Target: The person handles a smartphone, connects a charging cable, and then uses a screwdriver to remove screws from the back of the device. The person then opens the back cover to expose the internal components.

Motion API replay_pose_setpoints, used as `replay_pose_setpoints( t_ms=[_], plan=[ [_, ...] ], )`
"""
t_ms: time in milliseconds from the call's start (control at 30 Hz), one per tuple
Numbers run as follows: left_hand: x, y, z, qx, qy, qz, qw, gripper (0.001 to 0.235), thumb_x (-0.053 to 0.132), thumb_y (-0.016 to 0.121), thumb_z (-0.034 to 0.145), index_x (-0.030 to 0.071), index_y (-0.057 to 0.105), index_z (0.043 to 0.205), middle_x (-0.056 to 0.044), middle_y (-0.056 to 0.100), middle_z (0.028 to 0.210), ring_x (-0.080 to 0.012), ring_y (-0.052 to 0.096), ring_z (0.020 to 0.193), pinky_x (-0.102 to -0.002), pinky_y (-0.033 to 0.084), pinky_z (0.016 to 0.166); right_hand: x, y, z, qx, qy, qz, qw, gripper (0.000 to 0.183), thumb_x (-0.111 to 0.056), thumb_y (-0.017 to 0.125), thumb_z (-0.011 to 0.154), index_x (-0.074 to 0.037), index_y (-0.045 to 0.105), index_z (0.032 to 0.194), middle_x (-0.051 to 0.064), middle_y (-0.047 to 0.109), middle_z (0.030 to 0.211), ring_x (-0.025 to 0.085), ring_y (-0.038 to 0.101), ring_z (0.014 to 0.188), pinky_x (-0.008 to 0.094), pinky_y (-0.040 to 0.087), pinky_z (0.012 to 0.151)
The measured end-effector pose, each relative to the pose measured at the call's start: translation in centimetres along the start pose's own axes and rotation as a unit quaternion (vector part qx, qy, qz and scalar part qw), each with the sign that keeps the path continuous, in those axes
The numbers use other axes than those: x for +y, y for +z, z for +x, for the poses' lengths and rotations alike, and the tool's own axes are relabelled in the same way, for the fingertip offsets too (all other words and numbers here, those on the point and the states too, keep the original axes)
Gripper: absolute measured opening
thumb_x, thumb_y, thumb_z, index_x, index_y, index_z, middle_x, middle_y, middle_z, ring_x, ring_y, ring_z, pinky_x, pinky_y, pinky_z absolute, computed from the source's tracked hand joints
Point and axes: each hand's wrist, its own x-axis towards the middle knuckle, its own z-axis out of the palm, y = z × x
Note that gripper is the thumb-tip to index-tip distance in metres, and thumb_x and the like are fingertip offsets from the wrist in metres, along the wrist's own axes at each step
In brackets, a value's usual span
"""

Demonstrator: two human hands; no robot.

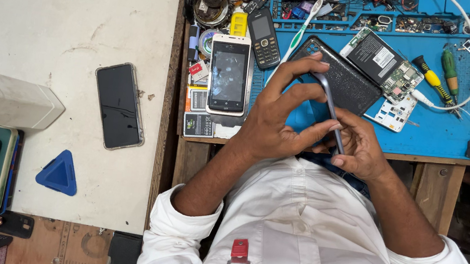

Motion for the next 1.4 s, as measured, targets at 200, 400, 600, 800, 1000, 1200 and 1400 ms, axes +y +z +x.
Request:
replay_pose_setpoints(
  t_ms=[200,400,600,800,1000,1200,1400],
  plan=[
    [-0.1,-0.1,0.0,0.027,-0.013,-0.052,0.998,0.062,0.027,0.094,0.086,0.012,0.053,0.13,-0.01,0.053,0.143,-0.027,0.055,0.14,-0.04,0.052,0.119,-0.5,0.2,0.1,-0.013,0.01,-0.021,1.0,0.101,-0.04,0.092,0.077,0.008,0.043,0.151,0.02,0.067,0.124,0.026,0.074,0.106,0.04,0.066,0.09],
    [-0.2,-0.3,0.1,0.03,-0.009,-0.03,0.999,0.061,0.027,0.095,0.084,0.012,0.056,0.129,-0.01,0.056,0.139,-0.0265,0.059,0.134,-0.039,0.056,0.113,-1.0,0.7,0.3,-0.017,0.011,-0.025,0.999,0.102,-0.042,0.091,0.077,0.008,0.043,0.151,0.019,0.068,0.12,0.027,0.074,0.105,0.039,0.067,0.087],
    [-0.7,-0.1,0.1,0.033,-0.005,-0.027,0.999,0.061,0.03,0.096,0.082,0.012,0.058,0.126,-0.01,0.057,0.144,-0.0254,0.061,0.132,-0.038,0.057,0.111,-0.9,0.3,0.0,-0.022,0.02,-0.019,0.999,0.102,-0.041,0.09,0.078,0.009,0.042,0.152,0.02,0.068,0.122,0.028,0.074,0.105,0.039,0.065,0.089],
    [-0.8,-0.4,-0.2,0.024,-0.008,-0.02,0.999,0.058,0.03,0.096,0.082,0.012,0.059,0.123,-0.009,0.056,0.14,-0.0242,0.063,0.128,-0.036,0.06,0.107,-0.4,0.0,-0.1,-0.029,0.019,-0.007,0.999,0.102,-0.037,0.09,0.078,0.008,0.039,0.155,0.021,0.068,0.122,0.028,0.074,0.105,0.039,0.065,0.089],
    [-1.0,-0.8,0.1,-0.006,-0.044,-0.044,0.998,0.06,0.031,0.097,0.082,0.009,0.061,0.125,-0.012,0.056,0.136,-0.0212,0.068,0.117,-0.032,0.065,0.093,-0.2,-0.1,-0.1,-0.035,0.011,-0.011,0.999,0.099,-0.034,0.089,0.08,0.008,0.039,0.155,0.02,0.067,0.124,0.028,0.074,0.105,0.039,0.066,0.087],
    [-0.5,-1.2,0.5,0.001,0.027,-0.007,1.0,0.045,0.022,0.093,0.079,0.01,0.057,0.102,-0.016,0.051,0.135,-0.0316,0.062,0.121,-0.042,0.058,0.104,-0.5,0.1,-0.1,-0.024,0.027,-0.012,0.999,0.091,-0.045,0.085,0.083,0.009,0.049,0.147,0.02,0.068,0.12,0.029,0.075,0.103,0.039,0.066,0.086],
    [-0.5,-1.4,0.5,-0.013,-0.052,-0.021,0.998,0.055,0.021,0.094,0.084,0.006,0.053,0.116,-0.015,0.059,0.139,-0.0221,0.065,0.11,-0.032,0.058,0.092,-0.8,0.2,-0.1,-0.015,0.039,-0.059,0.997,0.096,-0.057,0.082,0.079,0.009,0.051,0.142,0.022,0.068,0.116,0.031,0.076,0.099,0.039,0.068,0.079]
  ],
)
